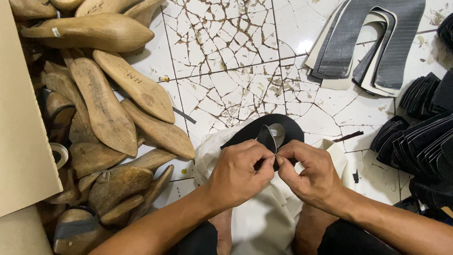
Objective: The person sits on the floor and sews a black U-shaped shoe part using a needle and thread. They repeatedly insert the needle, pull the thread through, and tighten stitches along the edge of the part. Wooden shoe lasts and stacks of shoe components are visible nearby.
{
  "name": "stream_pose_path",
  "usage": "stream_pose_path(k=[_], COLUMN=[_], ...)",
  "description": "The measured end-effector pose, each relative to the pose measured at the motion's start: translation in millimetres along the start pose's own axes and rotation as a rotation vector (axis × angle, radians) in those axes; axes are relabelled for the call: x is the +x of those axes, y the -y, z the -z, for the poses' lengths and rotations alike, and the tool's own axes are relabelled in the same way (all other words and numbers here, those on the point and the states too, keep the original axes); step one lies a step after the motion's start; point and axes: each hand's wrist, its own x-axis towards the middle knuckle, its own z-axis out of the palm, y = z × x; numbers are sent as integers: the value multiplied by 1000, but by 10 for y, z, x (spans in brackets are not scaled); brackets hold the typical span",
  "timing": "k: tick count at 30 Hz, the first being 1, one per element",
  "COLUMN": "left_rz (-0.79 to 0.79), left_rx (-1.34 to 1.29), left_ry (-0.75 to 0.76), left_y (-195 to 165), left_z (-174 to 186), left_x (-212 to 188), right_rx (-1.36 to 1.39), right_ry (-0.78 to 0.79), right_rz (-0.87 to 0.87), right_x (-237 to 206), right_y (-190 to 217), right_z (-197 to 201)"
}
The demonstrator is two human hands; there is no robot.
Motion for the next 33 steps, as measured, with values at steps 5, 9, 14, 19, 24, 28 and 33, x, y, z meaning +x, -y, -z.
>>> stream_pose_path(k=[5, 9, 14, 19, 24, 28, 33], left_rz=[7, 42, 136, 264, 341, 301, 301], left_rx=[47, 20, -59, -140, -93, -53, -181], left_ry=[38, 16, -11, 24, 65, 30, -23], left_y=[-24, -30, -24, -25, -74, -82, -51], left_z=[29, -6, -44, 2, 26, -3, -23], left_x=[24, 19, -12, 18, 45, 43, -8], right_rx=[-38, -59, -71, -50, -54, -63, 65], right_ry=[-12, -20, -7, 7, 7, 2, 54], right_rz=[66, 135, 196, 214, 199, 164, -93], right_x=[-7, -1, 7, 18, 25, 9, -7], right_y=[2, 7, 25, 51, 66, 68, 47], right_z=[9, -1, 4, 40, 44, 26, 37])
